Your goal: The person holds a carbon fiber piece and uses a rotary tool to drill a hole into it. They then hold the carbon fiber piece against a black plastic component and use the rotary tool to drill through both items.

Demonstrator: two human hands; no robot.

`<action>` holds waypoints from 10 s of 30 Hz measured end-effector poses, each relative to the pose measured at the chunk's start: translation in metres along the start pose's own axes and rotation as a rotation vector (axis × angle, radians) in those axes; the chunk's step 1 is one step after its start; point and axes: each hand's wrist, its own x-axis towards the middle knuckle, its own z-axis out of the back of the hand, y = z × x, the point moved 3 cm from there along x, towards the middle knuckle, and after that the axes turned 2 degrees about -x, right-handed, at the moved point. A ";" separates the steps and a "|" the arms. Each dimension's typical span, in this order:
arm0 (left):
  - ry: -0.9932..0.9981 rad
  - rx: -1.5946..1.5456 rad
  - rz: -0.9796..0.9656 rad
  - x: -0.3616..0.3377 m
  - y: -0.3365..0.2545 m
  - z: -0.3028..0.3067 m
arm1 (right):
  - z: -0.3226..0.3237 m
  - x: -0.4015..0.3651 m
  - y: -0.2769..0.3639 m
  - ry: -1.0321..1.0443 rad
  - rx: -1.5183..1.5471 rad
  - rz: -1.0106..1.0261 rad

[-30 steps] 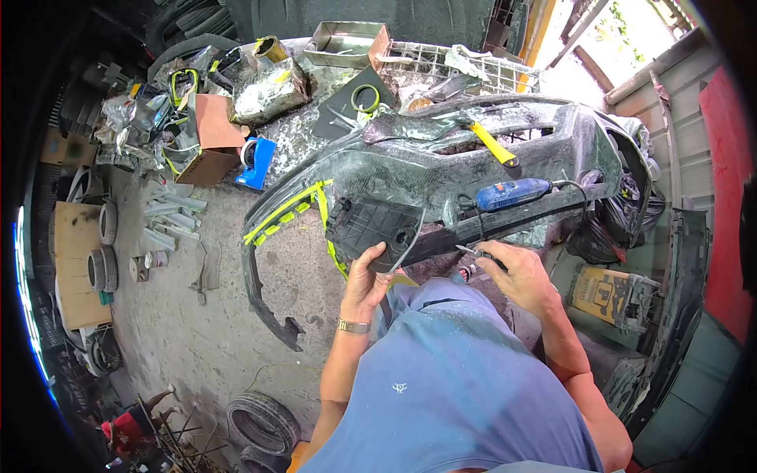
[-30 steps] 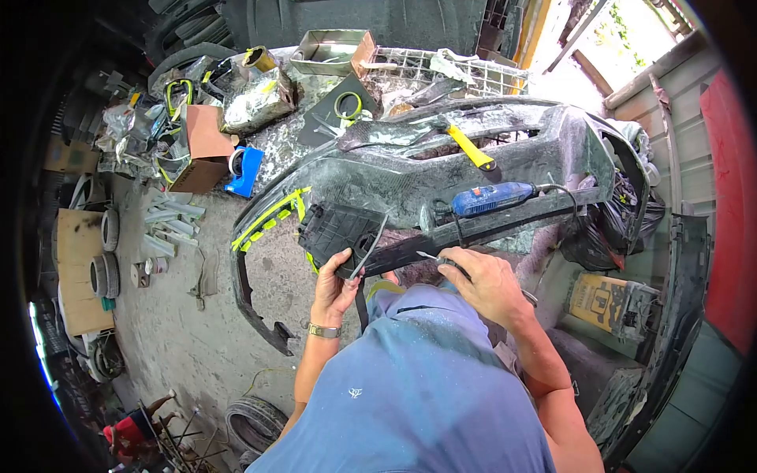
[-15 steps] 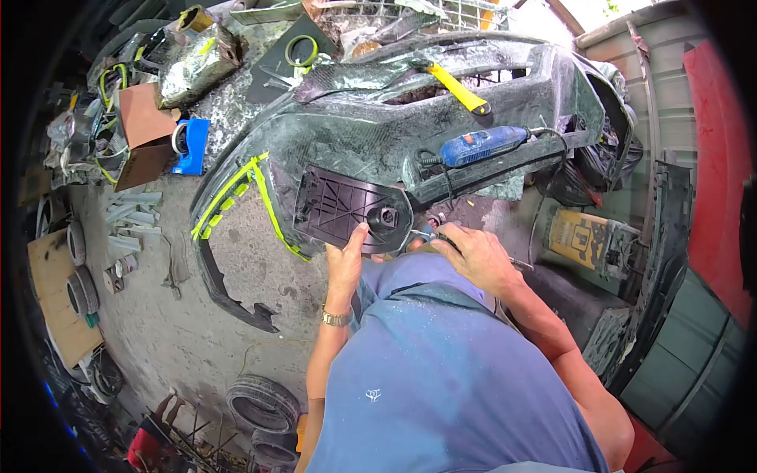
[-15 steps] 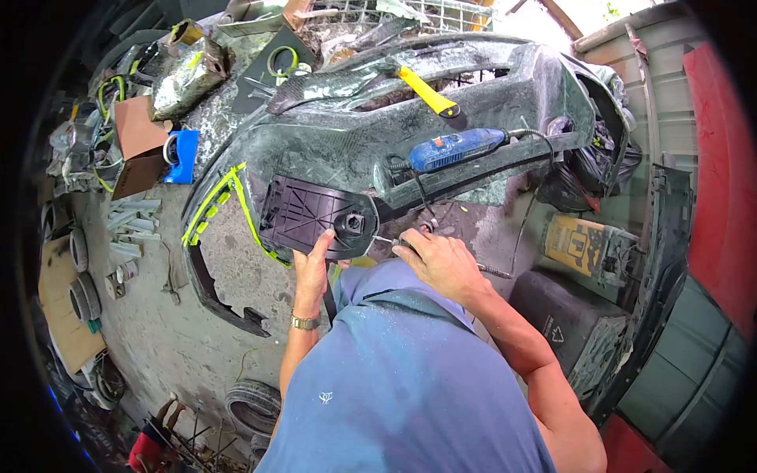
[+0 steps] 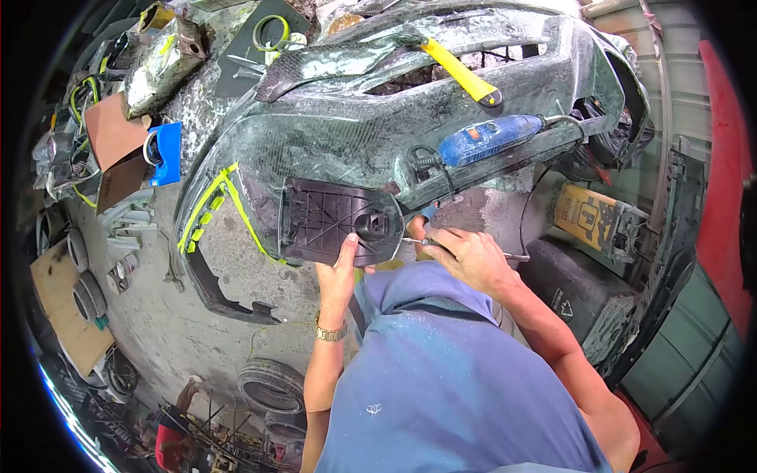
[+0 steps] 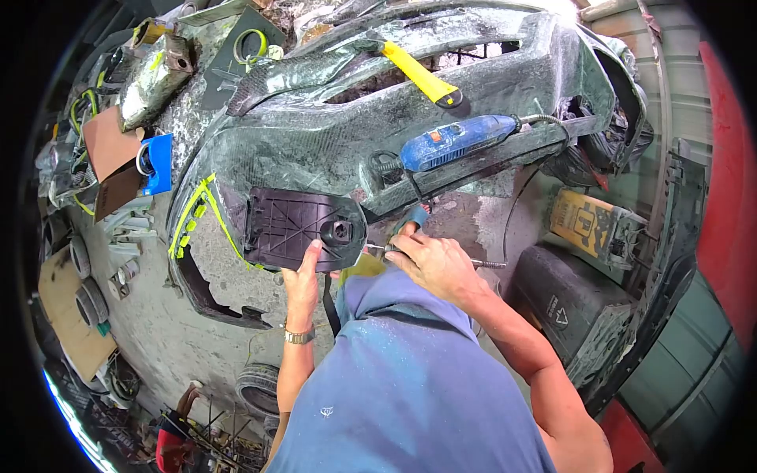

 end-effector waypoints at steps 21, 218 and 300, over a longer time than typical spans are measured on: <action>0.004 0.018 0.047 -0.005 0.006 0.001 | 0.001 0.007 0.005 0.054 -0.027 -0.011; 0.307 0.071 0.387 0.033 -0.001 0.008 | 0.003 -0.014 -0.017 -0.054 0.057 -0.025; 0.308 -0.109 -0.056 -0.071 -0.038 -0.042 | 0.065 -0.094 -0.019 -0.412 0.339 0.149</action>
